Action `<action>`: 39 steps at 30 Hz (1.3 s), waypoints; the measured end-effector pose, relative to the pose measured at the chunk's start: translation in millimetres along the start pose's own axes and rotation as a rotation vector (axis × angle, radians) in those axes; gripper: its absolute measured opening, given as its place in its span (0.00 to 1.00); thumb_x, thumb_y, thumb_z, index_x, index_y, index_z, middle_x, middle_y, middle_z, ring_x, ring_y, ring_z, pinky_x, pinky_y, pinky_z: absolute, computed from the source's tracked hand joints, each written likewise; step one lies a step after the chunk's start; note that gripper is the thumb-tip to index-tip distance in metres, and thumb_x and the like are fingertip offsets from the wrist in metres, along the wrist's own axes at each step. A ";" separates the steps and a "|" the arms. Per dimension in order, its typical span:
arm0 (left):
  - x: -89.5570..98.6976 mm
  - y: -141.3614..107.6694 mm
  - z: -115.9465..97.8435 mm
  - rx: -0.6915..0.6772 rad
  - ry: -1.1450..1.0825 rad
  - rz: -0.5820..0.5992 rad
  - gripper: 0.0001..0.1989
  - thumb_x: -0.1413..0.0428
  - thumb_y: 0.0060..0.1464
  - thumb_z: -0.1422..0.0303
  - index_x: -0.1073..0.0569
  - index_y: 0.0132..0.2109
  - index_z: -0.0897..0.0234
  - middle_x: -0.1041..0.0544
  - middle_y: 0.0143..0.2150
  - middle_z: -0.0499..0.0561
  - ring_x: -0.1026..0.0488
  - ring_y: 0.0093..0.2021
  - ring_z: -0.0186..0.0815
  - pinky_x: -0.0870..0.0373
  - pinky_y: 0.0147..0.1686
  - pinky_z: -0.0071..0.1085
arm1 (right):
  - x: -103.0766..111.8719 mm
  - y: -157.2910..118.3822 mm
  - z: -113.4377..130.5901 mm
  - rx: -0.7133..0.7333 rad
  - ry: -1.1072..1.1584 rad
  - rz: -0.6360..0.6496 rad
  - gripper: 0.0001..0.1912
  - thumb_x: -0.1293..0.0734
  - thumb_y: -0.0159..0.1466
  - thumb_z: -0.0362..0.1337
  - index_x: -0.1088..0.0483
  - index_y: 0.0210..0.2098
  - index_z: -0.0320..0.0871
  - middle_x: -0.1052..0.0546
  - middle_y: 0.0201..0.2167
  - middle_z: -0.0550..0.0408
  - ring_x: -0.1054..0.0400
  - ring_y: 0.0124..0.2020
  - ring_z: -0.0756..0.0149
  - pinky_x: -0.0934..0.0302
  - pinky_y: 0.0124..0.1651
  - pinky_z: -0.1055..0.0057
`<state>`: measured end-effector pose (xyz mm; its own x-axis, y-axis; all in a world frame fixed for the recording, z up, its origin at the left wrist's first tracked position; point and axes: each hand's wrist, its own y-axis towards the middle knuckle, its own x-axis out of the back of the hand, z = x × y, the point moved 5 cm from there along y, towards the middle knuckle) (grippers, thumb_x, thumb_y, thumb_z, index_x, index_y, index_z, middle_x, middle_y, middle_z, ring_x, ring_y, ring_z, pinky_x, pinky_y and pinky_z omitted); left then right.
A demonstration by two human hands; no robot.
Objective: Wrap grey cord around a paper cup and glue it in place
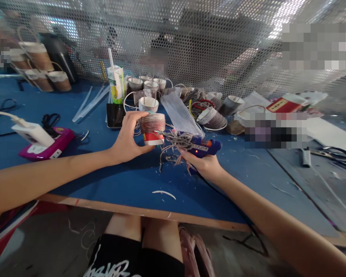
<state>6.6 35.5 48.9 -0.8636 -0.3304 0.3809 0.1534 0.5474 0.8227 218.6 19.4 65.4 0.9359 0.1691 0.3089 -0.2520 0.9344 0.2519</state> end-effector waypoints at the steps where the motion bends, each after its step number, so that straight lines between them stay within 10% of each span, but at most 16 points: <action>1: 0.1 -0.1 0.1 0.005 0.002 0.000 0.38 0.33 0.44 0.55 0.40 0.58 0.57 0.34 0.54 0.57 0.34 0.56 0.47 0.30 0.54 0.47 | -0.7 -0.1 0.0 -0.008 -0.007 0.008 0.12 0.29 0.52 0.45 0.31 0.24 0.44 0.32 0.17 0.57 0.33 0.23 0.65 0.35 0.24 0.68; 39: -1.9 -3.5 3.9 0.139 -0.149 -0.024 0.38 0.32 0.43 0.55 0.38 0.57 0.56 0.37 0.55 0.56 0.31 0.55 0.43 0.22 0.48 0.40 | 8.4 1.1 -7.4 -0.128 -0.073 -0.060 0.09 0.34 0.46 0.39 0.37 0.14 0.45 0.37 0.09 0.61 0.43 0.11 0.72 0.43 0.14 0.73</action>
<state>5.8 37.3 43.6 -0.9293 -0.2332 0.2865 0.0726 0.6451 0.7606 228.0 24.2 61.4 0.9268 0.0933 0.3637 -0.1586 0.9753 0.1540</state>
